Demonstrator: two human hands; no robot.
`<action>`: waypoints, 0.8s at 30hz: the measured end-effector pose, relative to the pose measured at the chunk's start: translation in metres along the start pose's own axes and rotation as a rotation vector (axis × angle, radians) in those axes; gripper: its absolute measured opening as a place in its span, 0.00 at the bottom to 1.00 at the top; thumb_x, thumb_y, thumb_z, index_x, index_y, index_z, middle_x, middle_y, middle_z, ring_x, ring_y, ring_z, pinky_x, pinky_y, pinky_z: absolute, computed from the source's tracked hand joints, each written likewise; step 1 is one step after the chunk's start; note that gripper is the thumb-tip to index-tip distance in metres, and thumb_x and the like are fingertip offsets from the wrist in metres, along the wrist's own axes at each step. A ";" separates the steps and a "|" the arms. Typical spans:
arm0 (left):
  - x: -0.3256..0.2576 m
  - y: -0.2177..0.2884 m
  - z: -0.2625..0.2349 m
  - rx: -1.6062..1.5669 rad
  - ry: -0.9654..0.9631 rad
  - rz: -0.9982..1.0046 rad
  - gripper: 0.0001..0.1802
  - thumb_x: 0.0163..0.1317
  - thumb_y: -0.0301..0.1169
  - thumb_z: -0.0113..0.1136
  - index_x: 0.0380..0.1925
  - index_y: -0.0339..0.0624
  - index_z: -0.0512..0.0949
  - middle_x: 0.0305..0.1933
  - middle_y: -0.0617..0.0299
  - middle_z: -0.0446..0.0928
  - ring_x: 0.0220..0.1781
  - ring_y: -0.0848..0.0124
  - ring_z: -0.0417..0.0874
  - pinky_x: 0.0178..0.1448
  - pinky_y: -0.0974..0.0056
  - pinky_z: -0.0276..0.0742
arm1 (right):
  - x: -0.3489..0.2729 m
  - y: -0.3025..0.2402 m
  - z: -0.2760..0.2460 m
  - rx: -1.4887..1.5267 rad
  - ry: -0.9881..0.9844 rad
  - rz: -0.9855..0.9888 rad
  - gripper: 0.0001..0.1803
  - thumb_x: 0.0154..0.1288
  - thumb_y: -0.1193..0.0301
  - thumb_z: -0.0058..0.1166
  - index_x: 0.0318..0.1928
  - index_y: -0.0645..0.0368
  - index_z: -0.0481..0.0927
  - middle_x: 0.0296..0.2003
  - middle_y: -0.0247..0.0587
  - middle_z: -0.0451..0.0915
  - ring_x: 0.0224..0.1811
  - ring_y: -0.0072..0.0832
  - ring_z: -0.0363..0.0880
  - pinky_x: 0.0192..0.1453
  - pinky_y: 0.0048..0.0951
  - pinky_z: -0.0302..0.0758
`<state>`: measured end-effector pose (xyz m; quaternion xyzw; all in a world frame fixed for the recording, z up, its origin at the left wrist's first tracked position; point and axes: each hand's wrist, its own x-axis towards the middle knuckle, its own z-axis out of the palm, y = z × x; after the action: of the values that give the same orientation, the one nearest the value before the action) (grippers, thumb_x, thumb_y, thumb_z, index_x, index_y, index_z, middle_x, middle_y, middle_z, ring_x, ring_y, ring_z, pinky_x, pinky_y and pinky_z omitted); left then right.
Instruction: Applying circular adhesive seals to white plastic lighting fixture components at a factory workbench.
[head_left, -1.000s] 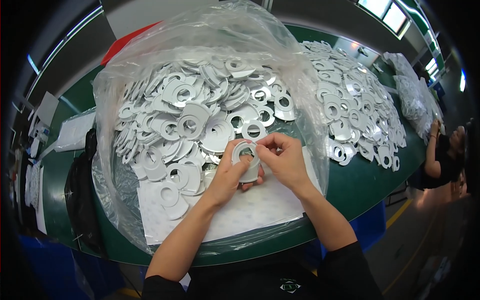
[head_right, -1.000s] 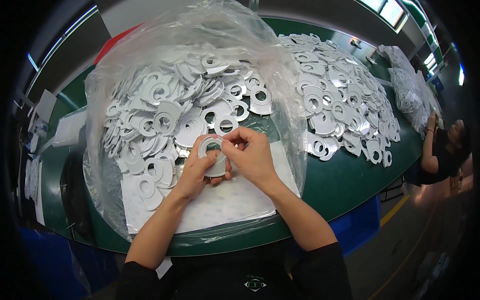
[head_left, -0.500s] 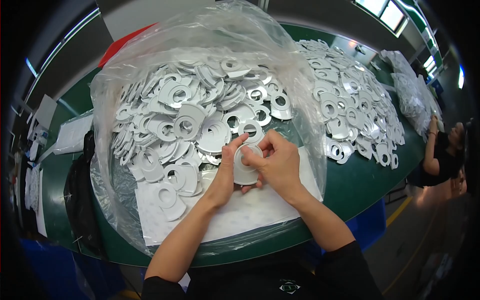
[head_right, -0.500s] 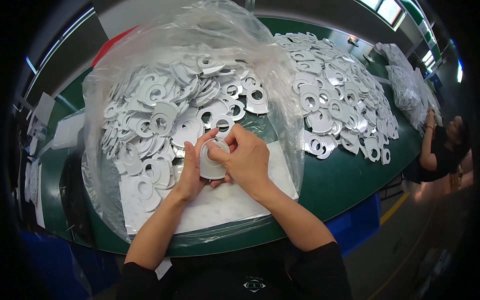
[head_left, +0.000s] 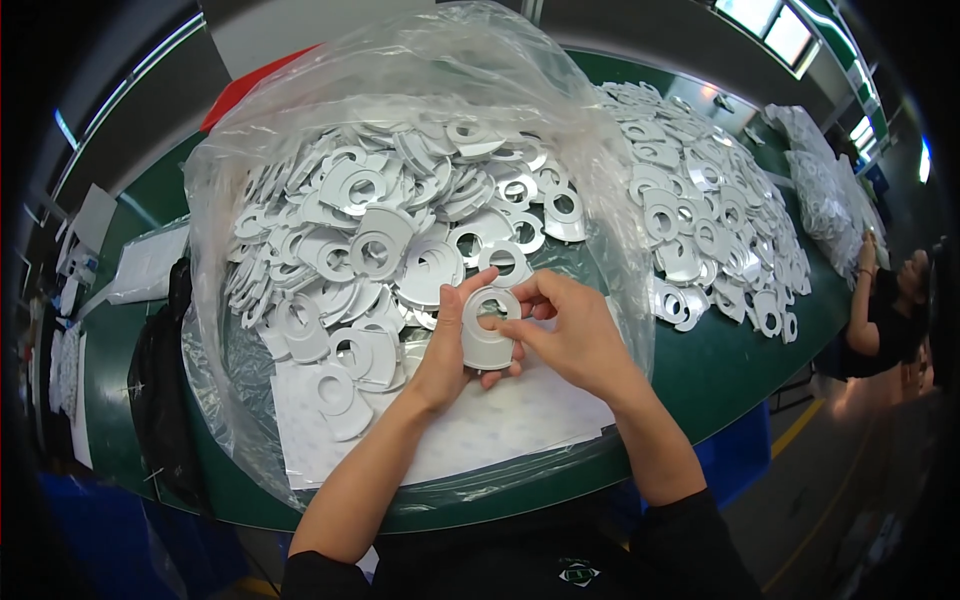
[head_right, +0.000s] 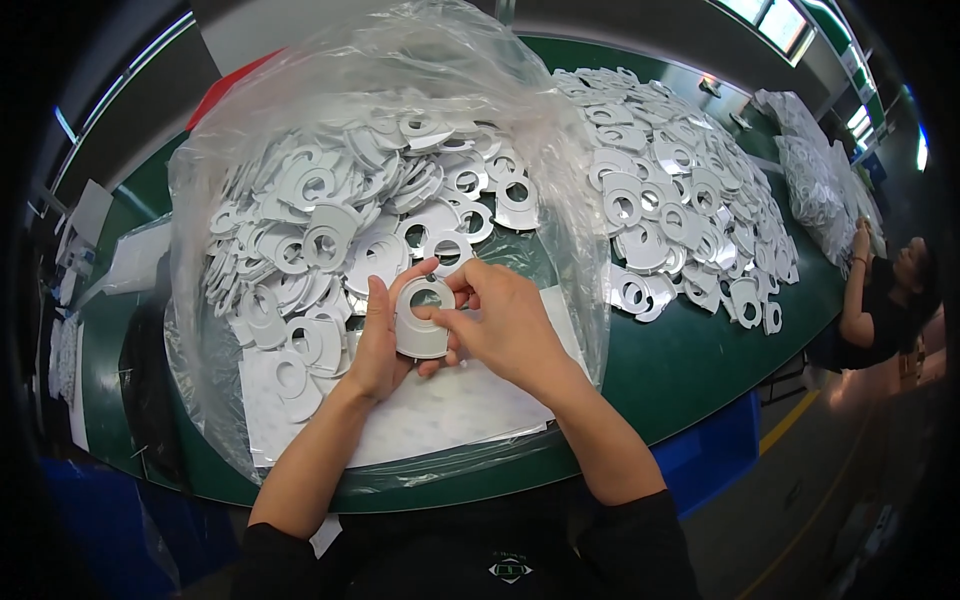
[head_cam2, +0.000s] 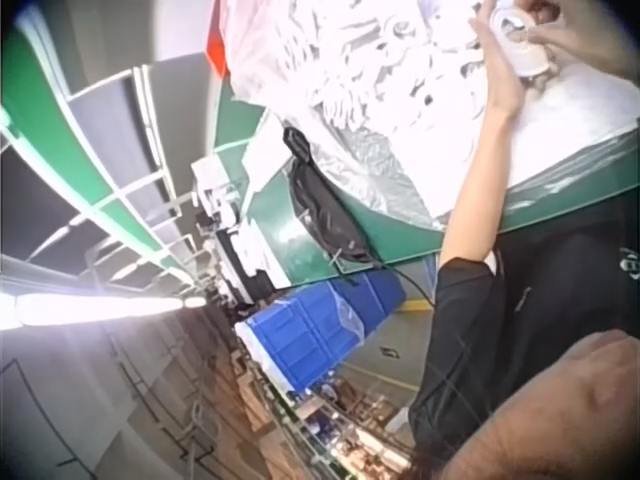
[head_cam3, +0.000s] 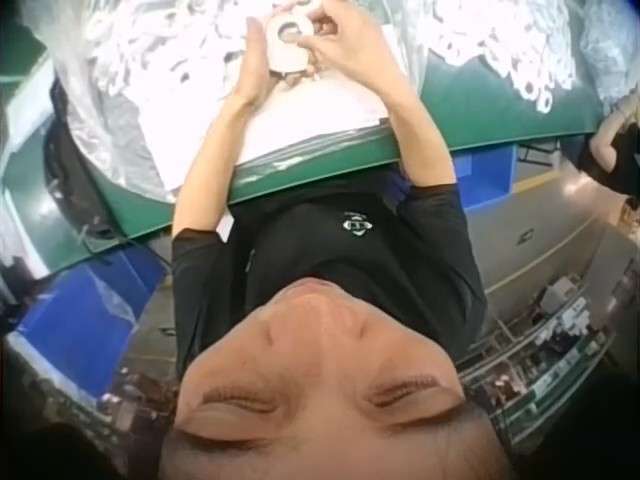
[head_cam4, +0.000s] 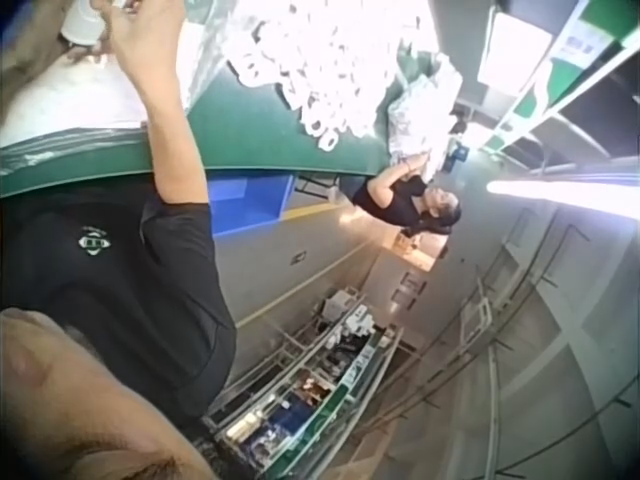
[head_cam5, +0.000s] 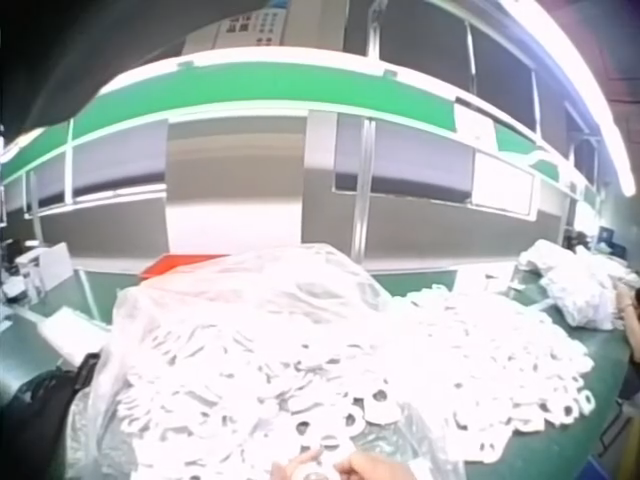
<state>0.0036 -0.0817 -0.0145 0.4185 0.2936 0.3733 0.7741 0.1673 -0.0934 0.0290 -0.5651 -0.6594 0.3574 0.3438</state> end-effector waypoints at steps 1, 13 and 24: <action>0.000 -0.002 -0.003 -0.013 -0.021 -0.011 0.49 0.59 0.72 0.19 0.69 0.48 0.45 0.41 0.54 0.76 0.28 0.68 0.79 0.21 0.72 0.65 | 0.000 0.002 -0.001 -0.020 0.022 -0.045 0.13 0.54 0.70 0.63 0.35 0.66 0.78 0.30 0.41 0.80 0.29 0.25 0.76 0.33 0.25 0.72; -0.001 0.004 -0.005 -0.002 -0.074 -0.104 0.45 0.61 0.70 0.19 0.67 0.49 0.50 0.29 0.53 0.76 0.24 0.68 0.79 0.18 0.73 0.62 | 0.003 0.012 0.011 -0.044 0.188 -0.071 0.13 0.59 0.68 0.61 0.26 0.66 0.77 0.18 0.38 0.77 0.20 0.17 0.72 0.23 0.21 0.67; 0.003 -0.007 0.000 -0.054 0.037 0.100 0.43 0.66 0.65 0.24 0.62 0.37 0.57 0.46 0.51 0.74 0.45 0.64 0.78 0.44 0.65 0.74 | 0.025 0.017 -0.059 1.003 0.814 0.068 0.22 0.66 0.54 0.55 0.47 0.61 0.76 0.30 0.33 0.79 0.23 0.16 0.69 0.28 0.16 0.68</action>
<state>0.0073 -0.0823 -0.0214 0.4047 0.2765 0.4268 0.7600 0.2232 -0.0624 0.0457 -0.4467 -0.2111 0.3899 0.7771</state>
